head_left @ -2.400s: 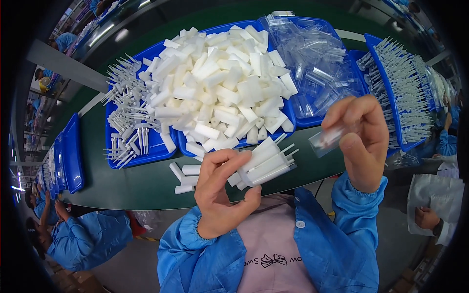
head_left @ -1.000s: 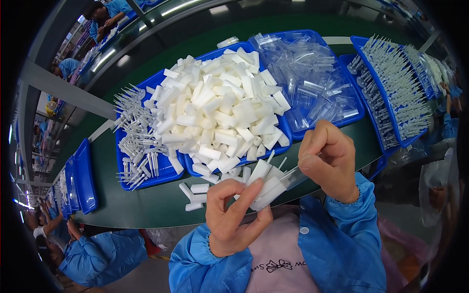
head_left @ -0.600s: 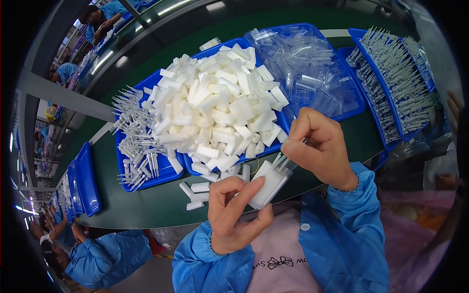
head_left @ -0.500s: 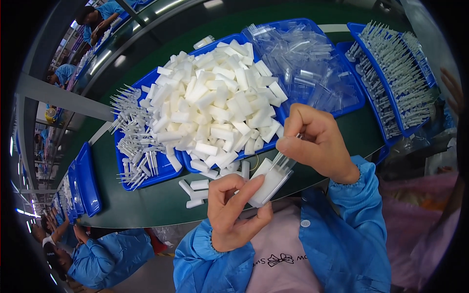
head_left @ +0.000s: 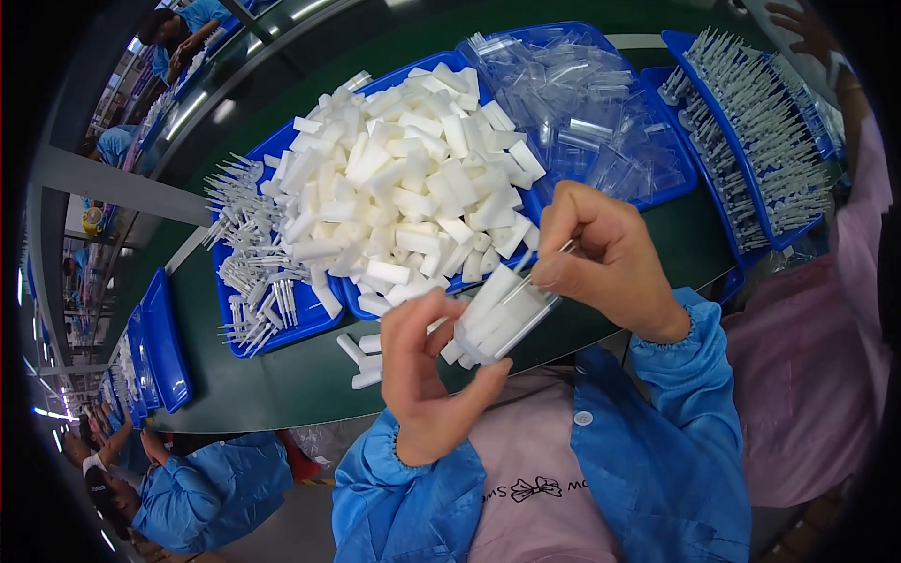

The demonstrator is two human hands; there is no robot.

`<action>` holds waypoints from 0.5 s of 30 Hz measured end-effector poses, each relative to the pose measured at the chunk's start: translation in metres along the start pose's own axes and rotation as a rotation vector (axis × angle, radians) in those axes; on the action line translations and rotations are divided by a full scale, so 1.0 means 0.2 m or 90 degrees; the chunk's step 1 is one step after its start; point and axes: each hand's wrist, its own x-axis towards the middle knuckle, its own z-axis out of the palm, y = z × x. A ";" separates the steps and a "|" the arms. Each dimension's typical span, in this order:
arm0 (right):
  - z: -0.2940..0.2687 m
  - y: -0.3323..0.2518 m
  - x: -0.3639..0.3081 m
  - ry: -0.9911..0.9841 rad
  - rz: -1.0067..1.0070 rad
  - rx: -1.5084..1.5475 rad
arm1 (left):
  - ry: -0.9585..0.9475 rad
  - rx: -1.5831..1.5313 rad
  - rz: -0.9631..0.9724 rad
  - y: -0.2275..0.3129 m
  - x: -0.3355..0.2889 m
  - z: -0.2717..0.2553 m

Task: The person assembles small plastic and foam components by hand, inserting multiple white foam inserts into a clear plastic tube, then securing the bundle with a rubber band.

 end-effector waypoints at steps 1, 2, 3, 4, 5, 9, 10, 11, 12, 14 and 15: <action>0.00 -0.01 0.00 -0.003 -0.002 -0.001 | 0.056 -0.186 -0.052 -0.02 0.00 0.01; -0.01 -0.02 0.00 0.003 0.015 0.016 | 0.054 -0.187 -0.052 -0.04 0.00 0.00; -0.02 -0.03 0.00 0.009 0.031 0.034 | -0.004 -0.248 -0.122 -0.08 0.00 -0.03; -0.02 -0.02 0.00 0.010 0.031 0.034 | -0.062 -0.308 -0.193 -0.10 0.00 -0.05; -0.02 -0.02 0.00 0.009 0.047 0.041 | -0.061 -0.308 -0.194 -0.11 0.00 -0.05; -0.04 0.01 0.00 -0.005 0.039 0.068 | -0.060 -0.372 -0.174 -0.13 0.01 -0.05; -0.05 0.01 -0.01 -0.006 0.039 0.067 | -0.048 -0.365 -0.175 -0.12 0.01 -0.04; -0.05 0.02 -0.01 -0.002 0.033 0.070 | -0.033 -0.358 -0.173 -0.12 0.02 -0.04; -0.05 0.02 -0.01 0.002 0.026 0.073 | -0.029 -0.357 -0.171 -0.12 0.02 -0.04; -0.07 -0.05 -0.05 -0.016 0.089 0.131 | -0.035 -0.380 -0.145 -0.13 0.02 -0.05; -0.08 -0.07 -0.05 -0.029 0.154 0.188 | -0.028 -0.379 -0.144 -0.13 0.02 -0.06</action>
